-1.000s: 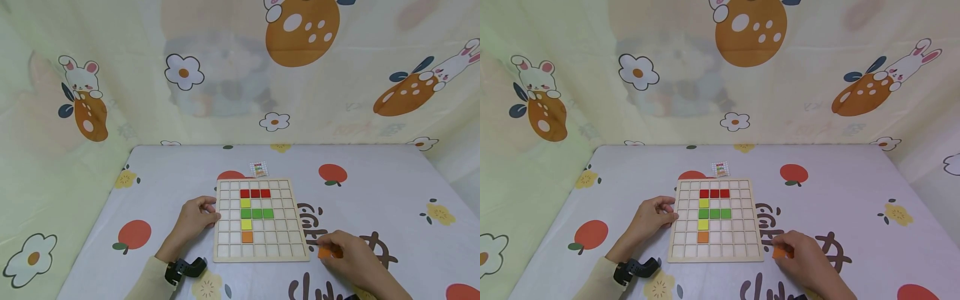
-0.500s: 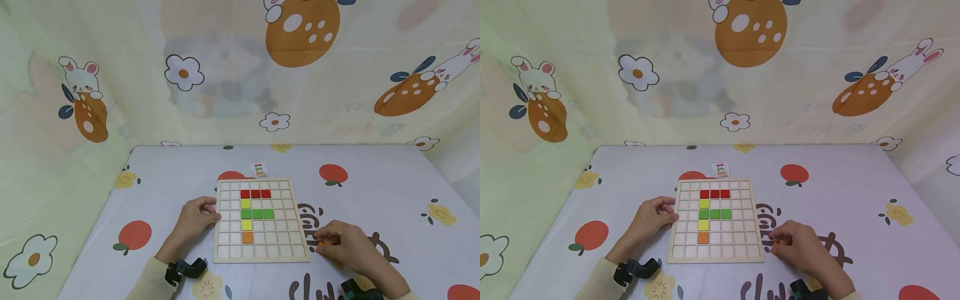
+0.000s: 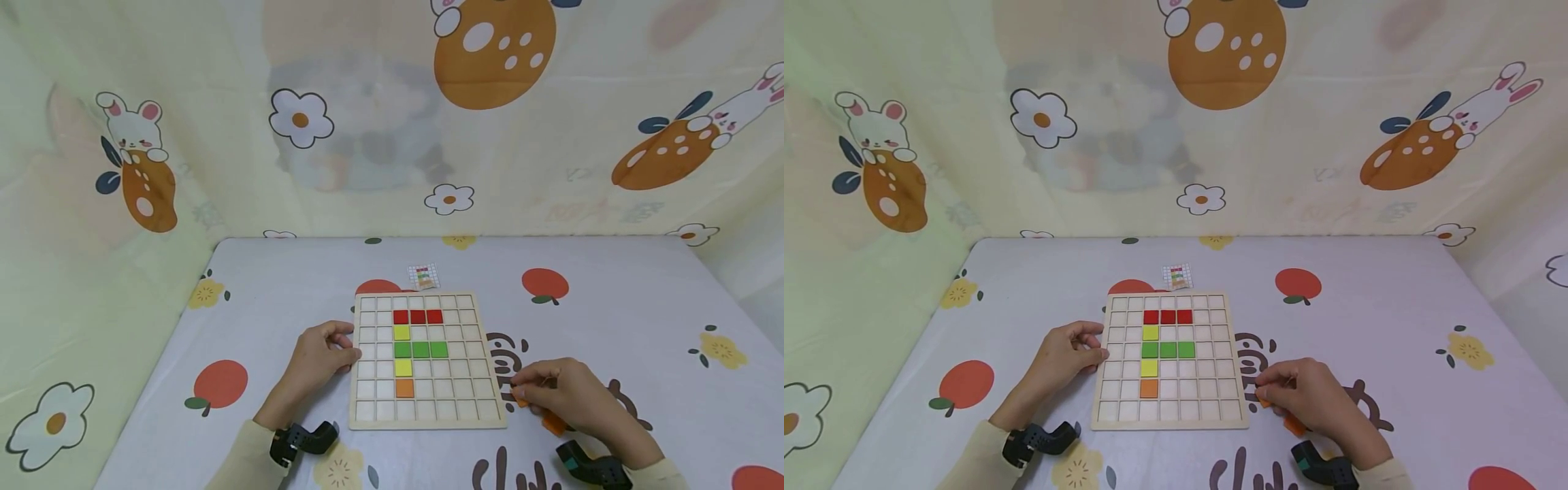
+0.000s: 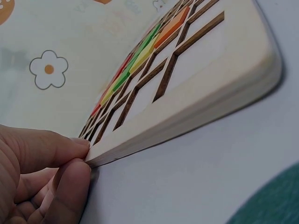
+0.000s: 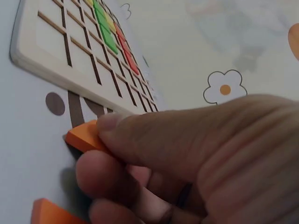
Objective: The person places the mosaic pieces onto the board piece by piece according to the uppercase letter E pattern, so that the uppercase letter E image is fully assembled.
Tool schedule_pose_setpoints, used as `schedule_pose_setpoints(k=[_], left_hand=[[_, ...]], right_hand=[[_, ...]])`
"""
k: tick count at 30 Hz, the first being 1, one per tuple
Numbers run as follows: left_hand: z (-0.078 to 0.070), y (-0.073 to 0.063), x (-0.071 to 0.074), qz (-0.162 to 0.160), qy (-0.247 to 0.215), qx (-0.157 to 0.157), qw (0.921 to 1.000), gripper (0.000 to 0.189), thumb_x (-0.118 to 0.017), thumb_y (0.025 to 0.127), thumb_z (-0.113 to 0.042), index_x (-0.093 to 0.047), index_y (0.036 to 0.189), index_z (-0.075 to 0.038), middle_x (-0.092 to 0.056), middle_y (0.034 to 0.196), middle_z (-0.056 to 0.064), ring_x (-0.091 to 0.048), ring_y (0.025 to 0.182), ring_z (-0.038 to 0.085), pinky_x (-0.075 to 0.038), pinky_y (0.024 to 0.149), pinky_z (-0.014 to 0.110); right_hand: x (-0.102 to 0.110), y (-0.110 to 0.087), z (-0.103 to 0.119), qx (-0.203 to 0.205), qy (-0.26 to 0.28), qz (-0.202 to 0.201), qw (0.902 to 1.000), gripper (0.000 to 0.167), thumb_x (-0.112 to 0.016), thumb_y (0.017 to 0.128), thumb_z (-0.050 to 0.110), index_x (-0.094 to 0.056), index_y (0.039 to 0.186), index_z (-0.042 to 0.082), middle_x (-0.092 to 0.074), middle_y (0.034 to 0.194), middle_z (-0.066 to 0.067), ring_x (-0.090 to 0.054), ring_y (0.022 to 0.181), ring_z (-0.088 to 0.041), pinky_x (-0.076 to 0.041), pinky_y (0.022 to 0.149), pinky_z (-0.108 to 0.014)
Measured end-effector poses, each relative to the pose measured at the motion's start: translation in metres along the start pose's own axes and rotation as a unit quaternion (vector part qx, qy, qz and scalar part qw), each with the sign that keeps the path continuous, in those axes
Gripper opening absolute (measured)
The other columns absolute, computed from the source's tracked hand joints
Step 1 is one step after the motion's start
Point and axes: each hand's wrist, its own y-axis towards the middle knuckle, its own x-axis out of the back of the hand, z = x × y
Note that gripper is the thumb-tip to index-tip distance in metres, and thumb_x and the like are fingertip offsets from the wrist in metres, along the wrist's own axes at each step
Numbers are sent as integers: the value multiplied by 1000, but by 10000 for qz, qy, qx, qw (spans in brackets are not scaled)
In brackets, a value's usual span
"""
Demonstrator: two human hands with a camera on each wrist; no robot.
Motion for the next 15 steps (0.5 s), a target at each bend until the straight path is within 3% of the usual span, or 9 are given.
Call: schedule_pose_setpoints(k=[7, 15], left_hand=[[1, 1, 0, 15, -15, -51, 10000, 41, -82, 86, -3, -70, 125, -2, -64, 88, 6, -59, 64, 15, -55, 57, 22], [2, 2, 0, 46, -14, -22, 10000, 41, -81, 85, -3, -70, 125, -1, -64, 89, 6, -59, 63, 14, -54, 56, 21]], right_hand=[[0, 2, 4, -97, -173, -18, 9998, 33, -82, 81, 5, -77, 114, 5, -63, 83, -2, -56, 72, -17, -49, 55, -24], [-3, 5, 9, 154, -850, -254, 9959, 28, -86, 79, 6, -78, 106, 5, -59, 80, 2, -53, 73, -15, -48, 59, -22]])
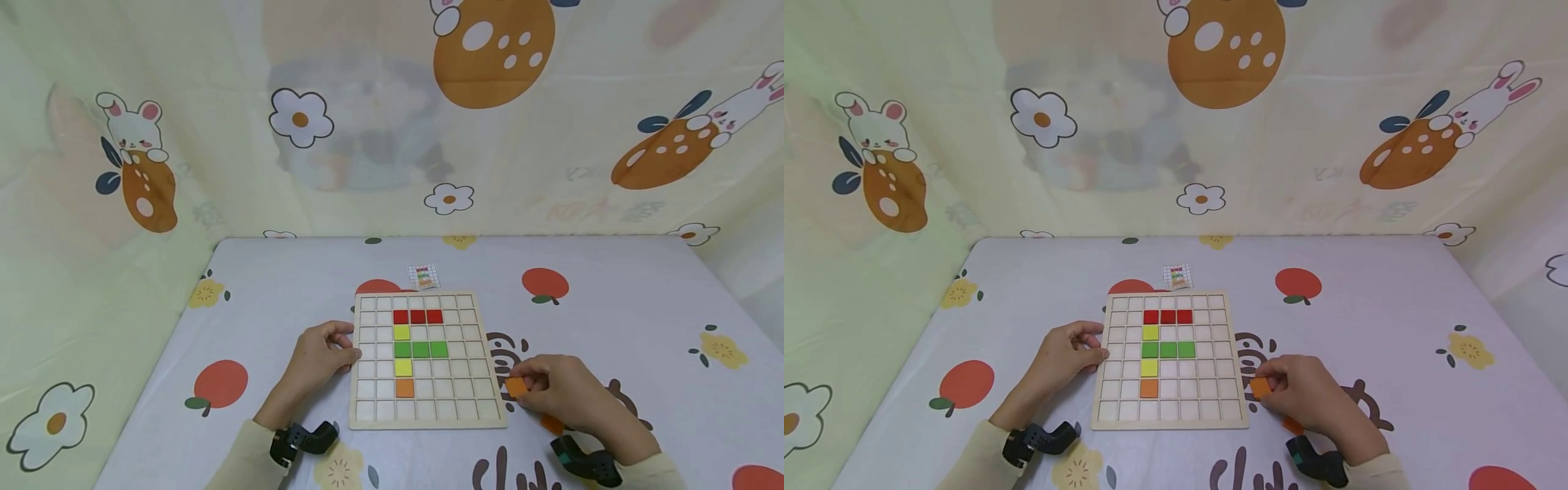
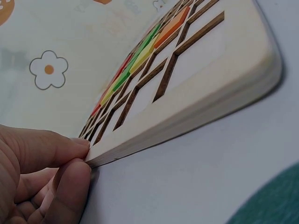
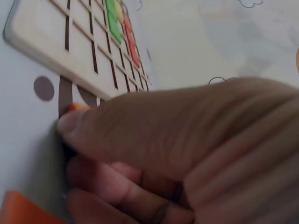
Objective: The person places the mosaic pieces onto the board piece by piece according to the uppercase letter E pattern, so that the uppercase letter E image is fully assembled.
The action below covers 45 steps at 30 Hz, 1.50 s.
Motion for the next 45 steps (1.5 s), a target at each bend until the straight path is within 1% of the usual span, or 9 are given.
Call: schedule_pose_setpoints(k=[7, 11, 14, 18, 21, 24, 29, 34, 45], left_hand=[[0, -1, 0, 34, -33, 6, 10000, 41, -81, 85, -3, -70, 125, -2, -64, 89, 6, -59, 63, 14, -54, 56, 21], [0, -1, 1, 30, -10, -15, 10000, 41, -81, 86, -3, -70, 125, -2, -64, 89, 5, -59, 63, 14, -54, 56, 21], [0, -1, 2, 21, -11, -37, 10000, 41, -81, 86, -3, -70, 125, -2, -65, 89, 5, -59, 63, 14, -54, 56, 21], [1, -1, 2, 18, -41, -27, 10000, 40, -81, 86, -2, -70, 125, -2, -64, 89, 5, -59, 63, 14, -54, 56, 21], [1, -1, 2, 27, -64, -31, 10000, 41, -81, 86, -2, -70, 125, -1, -64, 89, 6, -59, 63, 14, -54, 56, 21], [1, -1, 2, 26, -72, -32, 10000, 41, -81, 85, -2, -70, 125, -1, -64, 89, 6, -59, 63, 14, -54, 56, 21], [1, -1, 2, 17, -64, -21, 10000, 40, -81, 85, -2, -70, 124, -1, -64, 89, 6, -59, 63, 14, -54, 56, 21], [1, -1, 1, 32, -47, -75, 10000, 40, -81, 86, -2, -70, 125, -1, -64, 89, 6, -59, 63, 14, -54, 56, 21], [1, -1, 1, 38, -33, -62, 10000, 40, -81, 86, -2, -70, 125, -2, -64, 89, 6, -59, 64, 15, -54, 57, 21]], right_hand=[[-3, 2, 1, 46, -273, -246, 9993, 26, -89, 79, 11, -77, 102, 5, -55, 75, 3, -51, 71, -15, -44, 55, -22], [-3, 2, 5, 164, -206, -514, 9983, 26, -90, 80, 15, -78, 101, 6, -56, 72, 4, -51, 66, -12, -44, 53, -22], [-4, 5, 13, 382, -75, -601, 9974, 28, -91, 79, 17, -78, 101, 5, -57, 72, 5, -52, 64, -10, -46, 54, -22], [-11, 12, 27, 556, 184, -373, 9976, 29, -90, 79, 15, -77, 102, 3, -59, 73, 5, -53, 65, -9, -48, 56, -22], [-18, 18, 38, 554, 311, -185, 9978, 28, -89, 79, 13, -77, 102, 3, -60, 74, 5, -55, 68, -10, -49, 58, -21], [-26, 23, 49, 624, 311, -100, 9975, 26, -88, 78, 11, -77, 101, 4, -60, 75, 5, -55, 69, -11, -51, 60, -21], [-37, 29, 64, 757, 261, -8, 9968, 22, -88, 79, 10, -77, 98, 7, -59, 74, 5, -55, 71, -13, -50, 61, -22], [-48, 31, 76, 701, 255, -1, 9972, 21, -89, 79, 10, -77, 96, 9, -58, 73, 5, -54, 70, -12, -49, 59, -22], [-63, 33, 89, 757, 85, 107, 9970, 16, -84, 80, 8, -78, 95, 11, -55, 72, 6, -53, 70, -12, -45, 58, -23]])
